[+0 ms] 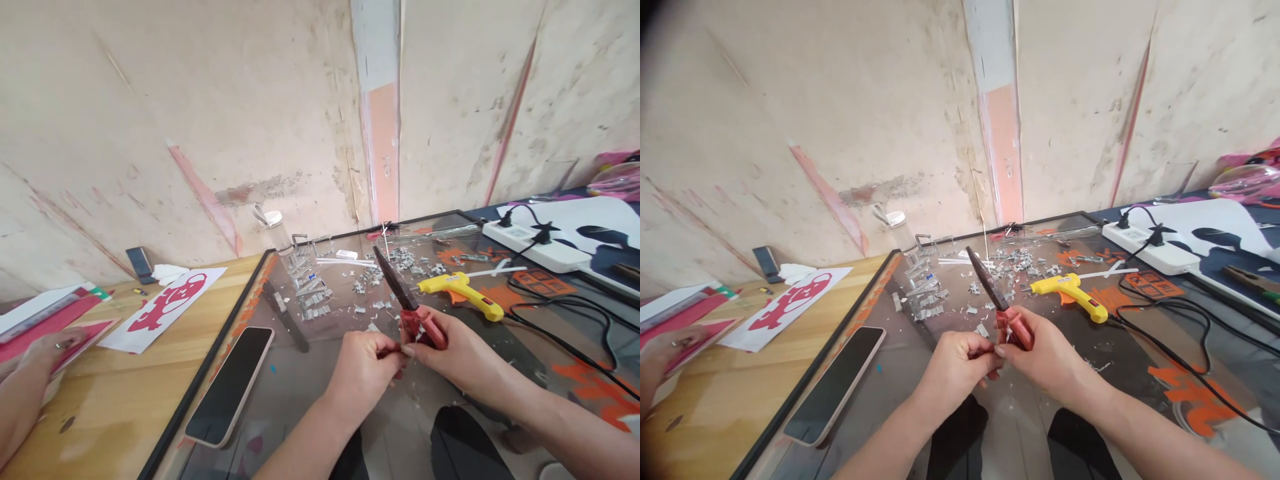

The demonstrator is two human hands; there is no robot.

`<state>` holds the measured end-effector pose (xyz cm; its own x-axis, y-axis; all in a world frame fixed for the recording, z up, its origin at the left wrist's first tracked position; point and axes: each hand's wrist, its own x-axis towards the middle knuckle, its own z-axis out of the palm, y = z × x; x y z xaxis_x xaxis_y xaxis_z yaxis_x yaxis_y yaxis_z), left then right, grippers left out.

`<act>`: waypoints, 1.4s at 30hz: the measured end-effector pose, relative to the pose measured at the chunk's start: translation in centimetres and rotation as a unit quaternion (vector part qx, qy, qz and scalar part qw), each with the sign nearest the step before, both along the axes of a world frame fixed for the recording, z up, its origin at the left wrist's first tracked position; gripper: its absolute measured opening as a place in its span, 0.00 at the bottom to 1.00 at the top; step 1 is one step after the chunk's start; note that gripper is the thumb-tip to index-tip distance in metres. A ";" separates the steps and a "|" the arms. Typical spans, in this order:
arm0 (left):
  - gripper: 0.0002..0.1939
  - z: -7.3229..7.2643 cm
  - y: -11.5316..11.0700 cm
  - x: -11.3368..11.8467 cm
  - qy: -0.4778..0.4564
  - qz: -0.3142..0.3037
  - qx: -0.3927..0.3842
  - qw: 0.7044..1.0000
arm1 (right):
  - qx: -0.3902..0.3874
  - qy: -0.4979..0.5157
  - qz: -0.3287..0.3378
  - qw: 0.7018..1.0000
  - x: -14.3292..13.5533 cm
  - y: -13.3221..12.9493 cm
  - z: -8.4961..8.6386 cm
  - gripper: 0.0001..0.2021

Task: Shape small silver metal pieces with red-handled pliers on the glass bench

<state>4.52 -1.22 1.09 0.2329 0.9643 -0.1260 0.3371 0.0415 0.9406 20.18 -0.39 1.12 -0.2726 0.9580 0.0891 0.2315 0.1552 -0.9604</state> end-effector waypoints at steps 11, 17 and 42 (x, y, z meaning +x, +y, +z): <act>0.08 0.9 -0.2 0.1 -0.117 -0.038 -0.071 0.990 | 0.002 -0.015 -0.018 1.000 0.1 -0.3 0.7 0.05; 0.15 0.6 0.1 -0.2 -0.154 -0.031 -0.091 0.983 | -0.006 0.004 -0.019 1.000 0.2 0.0 0.8 0.06; 0.12 0.1 0.2 -0.3 -0.238 -0.053 -0.150 0.958 | -0.105 0.128 0.010 0.986 0.8 0.3 -0.4 0.09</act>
